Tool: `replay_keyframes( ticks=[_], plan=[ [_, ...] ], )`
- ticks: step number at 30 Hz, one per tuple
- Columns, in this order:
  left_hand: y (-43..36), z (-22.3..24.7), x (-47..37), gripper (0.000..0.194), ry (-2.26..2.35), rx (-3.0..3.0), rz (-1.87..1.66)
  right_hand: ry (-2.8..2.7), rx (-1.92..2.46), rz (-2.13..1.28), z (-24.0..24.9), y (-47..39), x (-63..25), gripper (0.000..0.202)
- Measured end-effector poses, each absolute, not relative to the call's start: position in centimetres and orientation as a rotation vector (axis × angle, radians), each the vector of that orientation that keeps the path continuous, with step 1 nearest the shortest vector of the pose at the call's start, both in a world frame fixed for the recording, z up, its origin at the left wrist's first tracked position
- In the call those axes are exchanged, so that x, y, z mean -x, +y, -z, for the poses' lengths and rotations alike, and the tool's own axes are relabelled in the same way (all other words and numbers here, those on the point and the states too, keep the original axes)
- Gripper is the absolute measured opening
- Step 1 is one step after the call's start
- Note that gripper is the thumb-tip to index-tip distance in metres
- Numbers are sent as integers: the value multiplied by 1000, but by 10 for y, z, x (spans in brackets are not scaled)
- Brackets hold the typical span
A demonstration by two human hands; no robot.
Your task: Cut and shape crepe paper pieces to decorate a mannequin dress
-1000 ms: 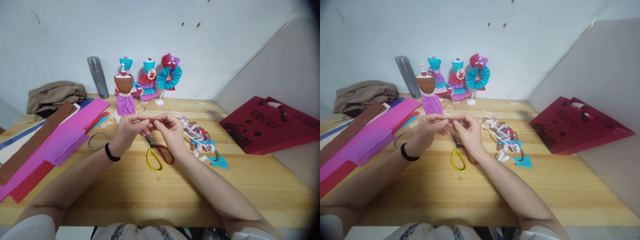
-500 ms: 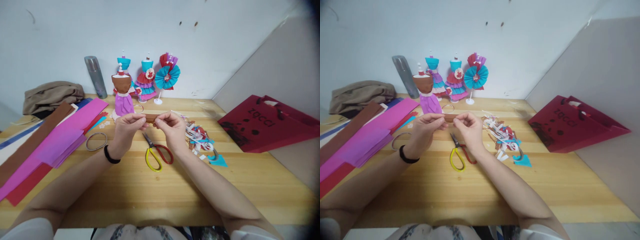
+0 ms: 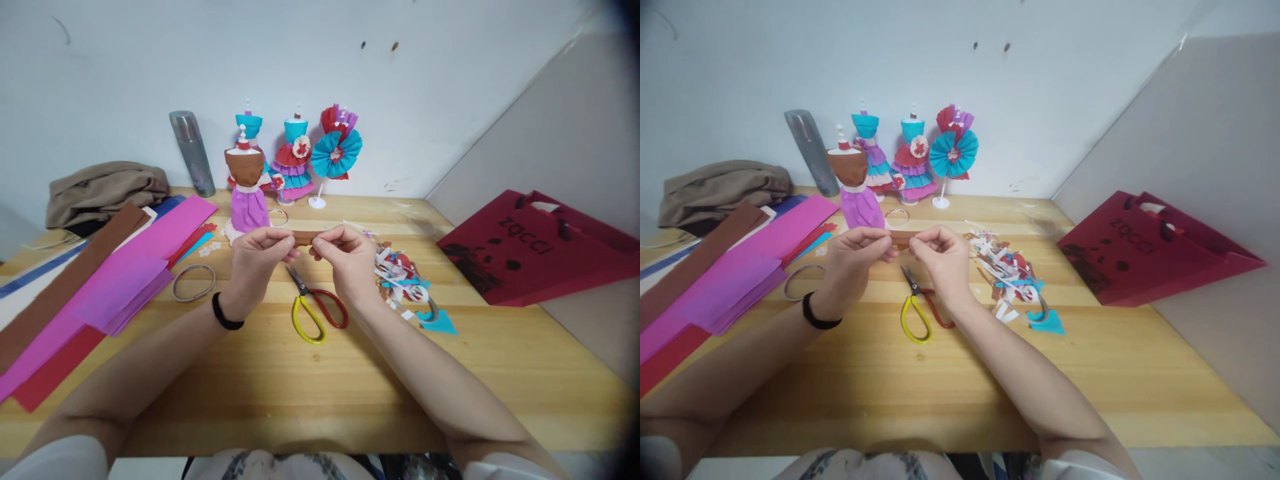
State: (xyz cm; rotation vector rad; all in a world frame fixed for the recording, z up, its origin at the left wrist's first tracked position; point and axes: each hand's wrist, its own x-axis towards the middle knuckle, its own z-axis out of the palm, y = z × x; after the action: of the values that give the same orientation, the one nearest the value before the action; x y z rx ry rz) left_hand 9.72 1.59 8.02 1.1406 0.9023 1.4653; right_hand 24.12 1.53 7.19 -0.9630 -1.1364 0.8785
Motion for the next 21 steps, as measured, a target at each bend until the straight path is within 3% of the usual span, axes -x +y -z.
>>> replay_keyframes(
  ticks=[13,21],
  plan=[
    [15,-80,-98,8,925,-1239,-1574,-1105,895,-788,-69,16,-238,18],
    [19,-72,-95,16,910,-1357,-1620,-1269,867,-646,-68,13,-241,9]
  ],
)
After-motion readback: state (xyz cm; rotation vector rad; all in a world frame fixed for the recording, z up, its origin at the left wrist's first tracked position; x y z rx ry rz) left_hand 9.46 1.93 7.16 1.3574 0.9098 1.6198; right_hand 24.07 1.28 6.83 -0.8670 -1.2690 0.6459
